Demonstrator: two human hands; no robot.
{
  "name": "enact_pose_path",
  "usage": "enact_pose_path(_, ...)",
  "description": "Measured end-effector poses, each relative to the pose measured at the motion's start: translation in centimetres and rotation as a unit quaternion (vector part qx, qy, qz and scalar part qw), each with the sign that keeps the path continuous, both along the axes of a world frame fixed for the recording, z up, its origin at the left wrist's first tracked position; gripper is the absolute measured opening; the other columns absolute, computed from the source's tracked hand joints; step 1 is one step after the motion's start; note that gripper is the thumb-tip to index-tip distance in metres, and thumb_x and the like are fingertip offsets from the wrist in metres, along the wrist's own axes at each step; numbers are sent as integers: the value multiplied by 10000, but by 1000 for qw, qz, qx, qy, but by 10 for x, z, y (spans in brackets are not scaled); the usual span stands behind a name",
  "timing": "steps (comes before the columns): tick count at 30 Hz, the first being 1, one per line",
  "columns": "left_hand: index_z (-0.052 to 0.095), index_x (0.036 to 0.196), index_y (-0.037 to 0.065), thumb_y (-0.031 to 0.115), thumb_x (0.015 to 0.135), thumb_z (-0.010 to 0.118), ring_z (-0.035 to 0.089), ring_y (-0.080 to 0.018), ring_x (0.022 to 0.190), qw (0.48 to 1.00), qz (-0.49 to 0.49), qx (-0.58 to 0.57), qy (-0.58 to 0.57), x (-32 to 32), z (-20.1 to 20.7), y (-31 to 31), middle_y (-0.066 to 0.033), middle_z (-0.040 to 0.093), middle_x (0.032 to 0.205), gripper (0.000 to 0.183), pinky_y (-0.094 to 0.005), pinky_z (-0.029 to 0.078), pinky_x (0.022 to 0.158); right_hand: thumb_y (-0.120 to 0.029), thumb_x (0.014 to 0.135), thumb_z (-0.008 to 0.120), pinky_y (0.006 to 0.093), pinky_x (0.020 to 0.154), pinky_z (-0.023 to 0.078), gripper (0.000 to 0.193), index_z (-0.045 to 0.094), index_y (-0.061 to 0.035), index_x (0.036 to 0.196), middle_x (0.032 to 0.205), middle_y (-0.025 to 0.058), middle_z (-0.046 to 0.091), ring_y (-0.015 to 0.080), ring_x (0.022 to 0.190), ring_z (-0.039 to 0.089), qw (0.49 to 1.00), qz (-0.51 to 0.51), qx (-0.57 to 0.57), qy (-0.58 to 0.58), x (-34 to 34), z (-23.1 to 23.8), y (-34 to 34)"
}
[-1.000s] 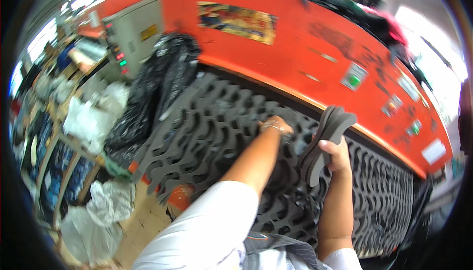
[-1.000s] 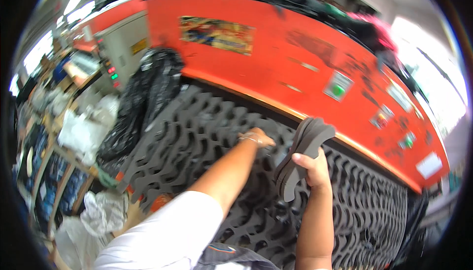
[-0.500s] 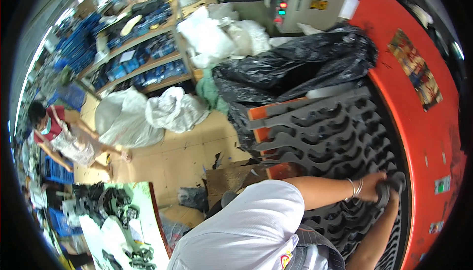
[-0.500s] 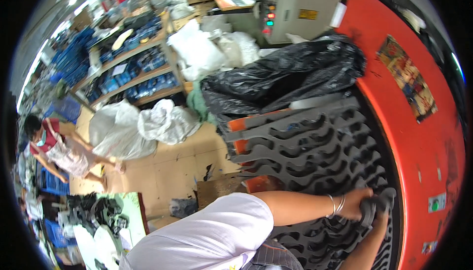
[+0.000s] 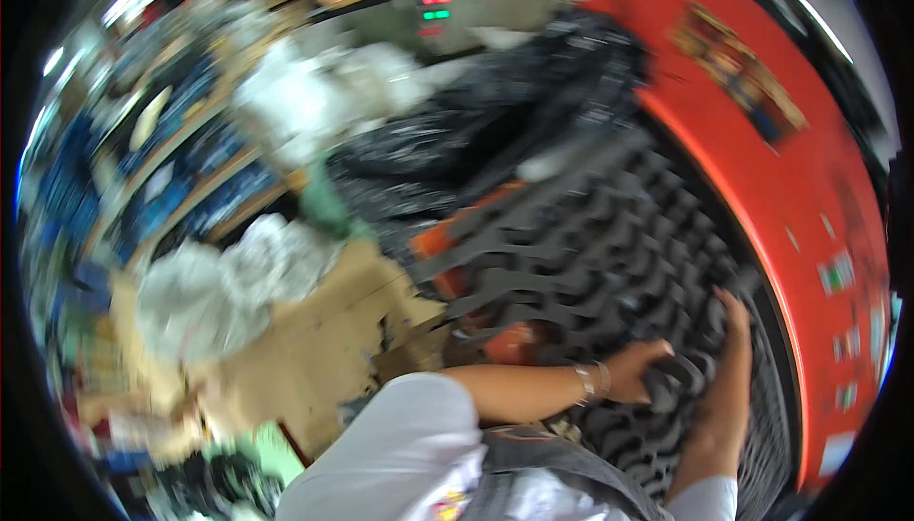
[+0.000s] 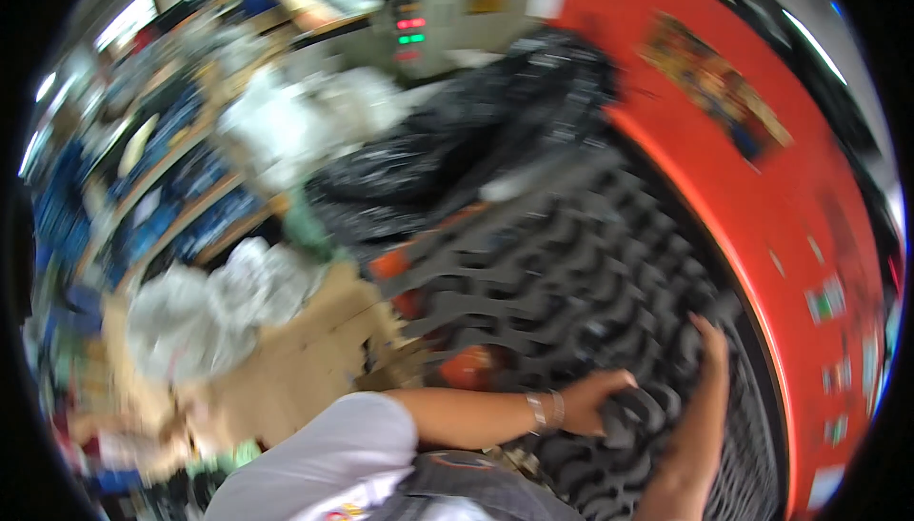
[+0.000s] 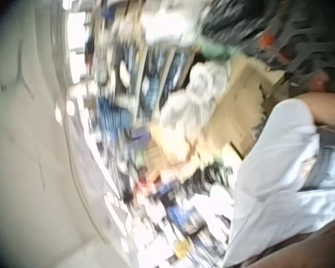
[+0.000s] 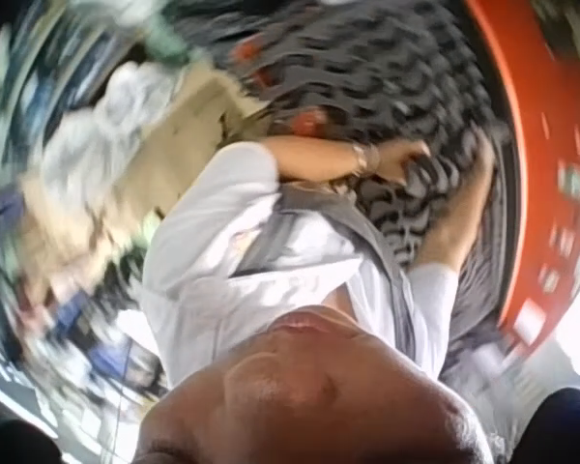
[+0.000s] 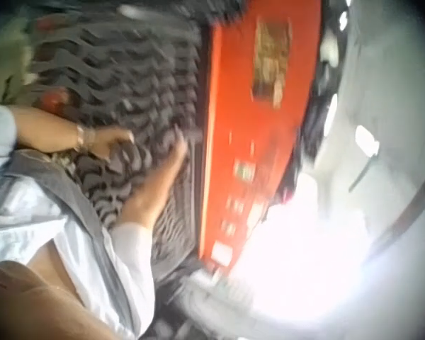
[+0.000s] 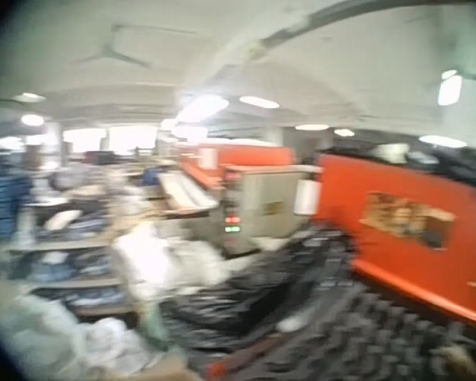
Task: Cutting shoe components from a sheet of foam using a hydraulic press and metal dies.
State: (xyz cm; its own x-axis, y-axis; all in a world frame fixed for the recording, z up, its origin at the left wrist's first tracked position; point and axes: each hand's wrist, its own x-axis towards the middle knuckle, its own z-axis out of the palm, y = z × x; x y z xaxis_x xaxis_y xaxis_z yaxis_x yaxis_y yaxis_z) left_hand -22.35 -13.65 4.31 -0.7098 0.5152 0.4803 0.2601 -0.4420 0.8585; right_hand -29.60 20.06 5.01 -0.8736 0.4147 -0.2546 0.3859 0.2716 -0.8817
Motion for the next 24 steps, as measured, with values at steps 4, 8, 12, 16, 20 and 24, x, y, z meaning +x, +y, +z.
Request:
enact_pose_path(4, 497, 1041, 72, 82, 743, 758, 554, -140, 870, 998, -52, -21, -43, -9, -9, -19, -21, 550, 909, 396, -311, 468, 770, -232, 661, 797, 333, 837, 462, 741, 460, 63, 1251, 1085, 148, 612, 222, 933, 592, 980, -147, -13, 133, 29, 53, -121)
enact_pose_path(8, 479, 1020, 100, 11, 752, 711, 580, -122, 825, 948, -183, 0, -260, -2, 0, -10, -14, 579, 928, 365, -285, 493, 745, -169, 657, 788, 357, 859, 455, 649, 479, 9, 1200, 1063, 126, 596, 241, 954, 575, 936, -225, -112, 248, 124, 58, -113)
enact_pose_path(12, 482, 1033, 72, 4, 739, 715, 554, -119, 821, 974, -108, -60, -189, 1, -7, -6, -18, 577, 918, 382, -271, 475, 755, -151, 611, 824, 387, 979, 389, 823, 412, 20, 1303, 1204, 118, 544, 269, 1134, 508, 897, -275, -205, 280, 276, 46, -128)
enact_pose_path(16, 500, 1054, 32, 8, 727, 718, 566, -146, 820, 986, 76, -127, -71, 16, 39, -4, -17, 582, 934, 393, -294, 457, 787, -146, 597, 757, 394, 930, 435, 766, 433, 29, 1269, 1141, 116, 572, 265, 1041, 562, 836, -394, -138, 357, 458, 40, -129)
enact_pose_path(20, 498, 1039, 47, 79, 709, 742, 568, -154, 830, 996, 30, -19, -83, 71, 110, 24, -24, 574, 925, 411, -309, 457, 815, -143, 604, 790, 400, 981, 401, 788, 422, 28, 1280, 1183, 123, 548, 273, 1101, 532, 744, -516, -4, 425, 592, 46, -143)
enact_pose_path(24, 507, 1024, 67, 171, 660, 797, 565, -150, 854, 899, 147, -141, 388, 166, 149, 115, -17, 578, 927, 477, -348, 471, 814, -98, 635, 786, 393, 972, 409, 706, 461, 13, 1252, 1178, 112, 547, 249, 1098, 527, 694, -584, 80, 414, 666, 45, -154)
